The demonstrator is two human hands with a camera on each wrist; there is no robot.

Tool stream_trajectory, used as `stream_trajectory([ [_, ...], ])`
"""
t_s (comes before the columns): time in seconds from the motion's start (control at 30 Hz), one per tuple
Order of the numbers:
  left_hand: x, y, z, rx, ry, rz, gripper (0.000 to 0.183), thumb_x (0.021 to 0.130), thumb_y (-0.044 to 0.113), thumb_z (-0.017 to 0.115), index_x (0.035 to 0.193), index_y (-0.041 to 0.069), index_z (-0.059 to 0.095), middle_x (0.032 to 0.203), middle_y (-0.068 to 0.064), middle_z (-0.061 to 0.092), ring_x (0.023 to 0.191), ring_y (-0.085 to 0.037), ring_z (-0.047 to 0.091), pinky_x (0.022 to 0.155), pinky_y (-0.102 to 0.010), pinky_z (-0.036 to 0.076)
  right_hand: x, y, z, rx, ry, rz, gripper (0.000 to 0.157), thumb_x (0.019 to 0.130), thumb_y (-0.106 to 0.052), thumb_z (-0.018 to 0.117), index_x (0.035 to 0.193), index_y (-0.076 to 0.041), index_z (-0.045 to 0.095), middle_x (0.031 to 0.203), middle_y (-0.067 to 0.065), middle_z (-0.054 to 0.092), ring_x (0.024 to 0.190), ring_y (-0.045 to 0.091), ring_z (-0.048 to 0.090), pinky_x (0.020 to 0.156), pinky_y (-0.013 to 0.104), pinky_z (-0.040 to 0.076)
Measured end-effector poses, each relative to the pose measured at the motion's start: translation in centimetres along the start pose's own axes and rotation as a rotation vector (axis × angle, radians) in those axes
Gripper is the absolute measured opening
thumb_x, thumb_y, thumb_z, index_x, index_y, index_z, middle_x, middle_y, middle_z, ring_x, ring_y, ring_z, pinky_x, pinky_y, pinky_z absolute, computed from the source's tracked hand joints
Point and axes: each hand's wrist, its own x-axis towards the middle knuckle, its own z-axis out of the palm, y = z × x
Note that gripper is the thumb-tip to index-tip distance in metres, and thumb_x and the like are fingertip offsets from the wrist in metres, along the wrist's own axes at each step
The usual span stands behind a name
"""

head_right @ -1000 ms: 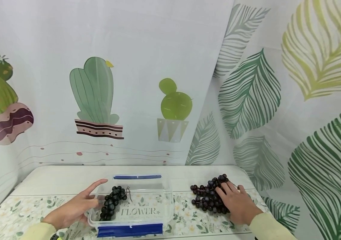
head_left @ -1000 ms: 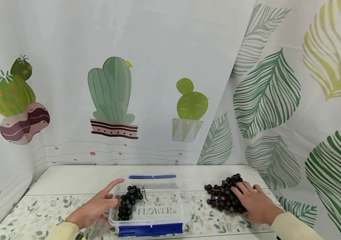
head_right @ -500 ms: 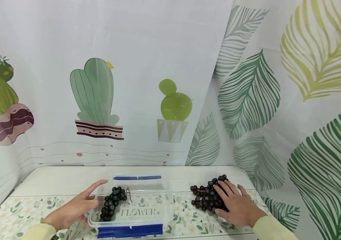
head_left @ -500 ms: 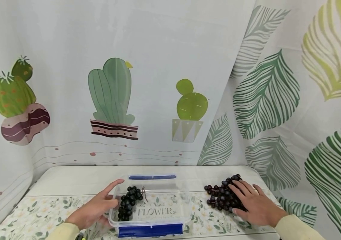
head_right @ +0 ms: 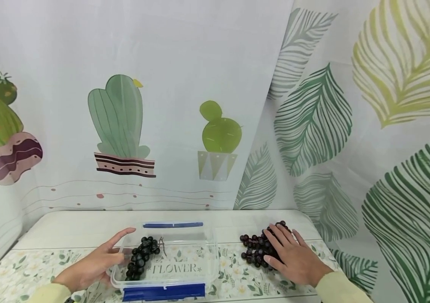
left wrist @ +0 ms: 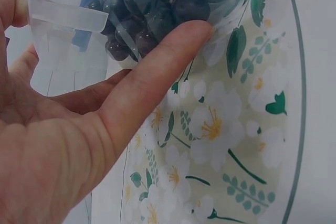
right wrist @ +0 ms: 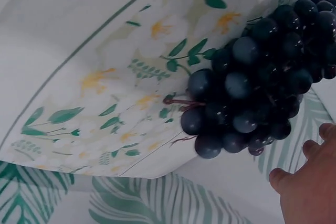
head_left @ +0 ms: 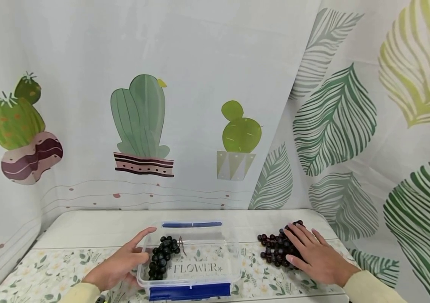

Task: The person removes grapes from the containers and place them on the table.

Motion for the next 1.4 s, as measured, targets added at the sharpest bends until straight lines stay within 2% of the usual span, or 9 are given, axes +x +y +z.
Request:
stream_trajectory([
  [0.17,-0.1,0.0,0.0,0.002,0.003,-0.003,0.091,0.089,0.008,0.058,0.167,0.036,0.019,0.140,-0.033,0.045,0.068,-0.017,0.048,0.056,-0.047,0.062,0.6,-0.9,-0.1,0.000,0.016,-0.029,0.066,0.107,-0.049,0.049,0.164,-0.016,0.037,0.172,0.011,0.028,0.158,0.042,0.025,0.124,0.065,0.016],
  [0.3,0.0,0.0,-0.1,0.000,0.003,-0.008,0.090,0.090,0.009,0.057,0.167,0.037,0.019,0.148,-0.041,0.038,0.068,-0.018,0.048,0.057,-0.048,0.062,1.2,-1.6,-0.1,-0.038,0.044,-0.065,0.063,0.108,-0.049,0.046,0.164,-0.020,0.037,0.173,0.006,0.029,0.159,0.037,0.026,0.125,0.058,0.016],
  [0.37,0.1,-0.1,-0.1,-0.003,0.001,-0.010,0.088,0.092,0.009,0.056,0.167,0.037,0.019,0.150,-0.041,0.036,0.068,-0.019,0.047,0.057,-0.048,0.061,1.4,-2.0,-0.1,-0.065,0.057,-0.089,0.062,0.109,-0.048,0.045,0.163,-0.021,0.037,0.172,0.006,0.030,0.158,0.037,0.028,0.129,0.051,0.011],
  [0.53,0.1,-0.1,0.0,-0.010,-0.007,-0.008,0.088,0.091,0.008,0.056,0.166,0.037,0.019,0.149,-0.039,0.037,0.068,-0.018,0.044,0.057,-0.048,0.061,1.6,-2.4,-0.3,-0.101,0.065,-0.127,0.059,0.110,-0.045,0.042,0.164,-0.020,0.037,0.171,0.009,0.032,0.157,0.038,0.030,0.129,0.055,0.016],
  [0.57,0.0,0.0,0.0,-0.013,-0.009,-0.008,0.089,0.091,0.008,0.056,0.167,0.037,0.019,0.150,-0.040,0.036,0.067,-0.018,0.043,0.057,-0.048,0.061,1.7,-2.4,-0.3,-0.101,0.062,-0.127,0.059,0.110,-0.045,0.041,0.164,-0.020,0.036,0.172,0.008,0.031,0.158,0.038,0.029,0.124,0.062,0.023],
  [0.67,-0.1,0.1,0.0,-0.020,-0.014,-0.009,0.090,0.090,0.008,0.056,0.167,0.037,0.018,0.151,-0.041,0.033,0.066,-0.018,0.042,0.057,-0.048,0.061,1.9,-2.5,-0.4,-0.104,0.058,-0.131,0.059,0.111,-0.045,0.040,0.164,-0.022,0.035,0.172,0.008,0.030,0.158,0.038,0.029,0.124,0.062,0.024],
  [0.93,-0.2,0.2,0.0,-0.016,-0.016,-0.001,0.091,0.089,0.007,0.057,0.167,0.036,0.018,0.146,-0.037,0.039,0.074,-0.021,0.052,0.058,-0.049,0.061,2.4,-3.3,-1.2,-0.054,0.009,-0.137,0.059,0.111,-0.044,0.038,0.166,-0.024,0.030,0.174,0.007,0.026,0.159,0.038,0.025,0.126,0.059,0.016],
  [1.17,-0.1,0.1,-0.1,-0.020,-0.017,-0.006,0.091,0.090,0.007,0.057,0.167,0.035,0.018,0.150,-0.040,0.036,0.086,-0.025,0.056,0.058,-0.049,0.062,2.8,-4.0,-1.5,-0.064,-0.004,-0.162,0.060,0.112,-0.046,0.035,0.167,-0.024,0.028,0.174,0.006,0.025,0.160,0.036,0.025,0.126,0.055,0.014],
  [1.4,-0.1,0.1,-0.1,-0.011,-0.026,0.004,0.091,0.090,0.009,0.057,0.167,0.035,0.016,0.125,-0.025,0.052,0.075,-0.020,0.049,0.058,-0.048,0.062,3.1,-4.8,-1.8,-0.109,0.025,-0.226,0.059,0.112,-0.044,0.036,0.166,-0.021,0.029,0.172,0.008,0.030,0.158,0.035,0.029,0.125,0.052,0.019],
])
